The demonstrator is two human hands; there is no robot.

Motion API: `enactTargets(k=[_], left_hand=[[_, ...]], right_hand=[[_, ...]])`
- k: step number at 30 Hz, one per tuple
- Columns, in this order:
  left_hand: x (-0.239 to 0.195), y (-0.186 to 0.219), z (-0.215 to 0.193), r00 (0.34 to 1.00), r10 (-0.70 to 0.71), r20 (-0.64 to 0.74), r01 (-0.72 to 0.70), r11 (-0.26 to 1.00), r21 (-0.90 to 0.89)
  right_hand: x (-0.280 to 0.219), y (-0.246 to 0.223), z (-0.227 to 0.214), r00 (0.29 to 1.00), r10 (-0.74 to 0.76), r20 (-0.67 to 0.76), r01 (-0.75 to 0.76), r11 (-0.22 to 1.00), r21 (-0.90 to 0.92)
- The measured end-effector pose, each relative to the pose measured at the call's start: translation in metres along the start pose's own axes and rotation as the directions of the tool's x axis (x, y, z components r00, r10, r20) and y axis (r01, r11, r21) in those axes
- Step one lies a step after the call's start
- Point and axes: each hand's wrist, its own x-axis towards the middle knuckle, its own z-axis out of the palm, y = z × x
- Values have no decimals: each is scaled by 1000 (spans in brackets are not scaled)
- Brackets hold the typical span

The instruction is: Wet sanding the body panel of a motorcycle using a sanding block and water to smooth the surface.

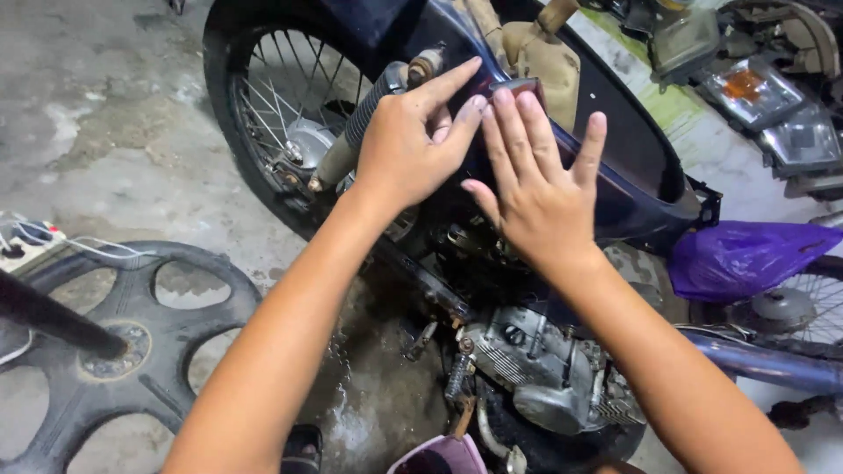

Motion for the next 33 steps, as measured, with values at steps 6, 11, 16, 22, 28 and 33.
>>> enactTargets(k=[6, 11, 16, 22, 28, 33], left_hand=[[3, -1, -12, 985, 36, -171, -58, 990, -126], [-4, 12, 8, 996, -40, -78, 38, 999, -22], [1, 7, 3, 983, 31, -180, -23, 998, 50], [2, 1, 18, 979, 23, -205, -23, 1000, 5], [2, -3, 1, 965, 51, -258, -56, 998, -12], [1, -3, 3, 970, 105, -218, -111, 994, -14]], right_hand=[[-63, 20, 3, 992, -62, 108, 68, 996, -56], [1, 3, 12, 994, -105, 44, 108, 989, -99], [-44, 14, -1, 980, -104, 168, 138, 969, -204], [-13, 5, 0, 990, -27, 137, 21, 999, 48], [-50, 7, -2, 980, -40, 194, 35, 999, 29], [-110, 23, 9, 977, 20, 212, 17, 986, -169]])
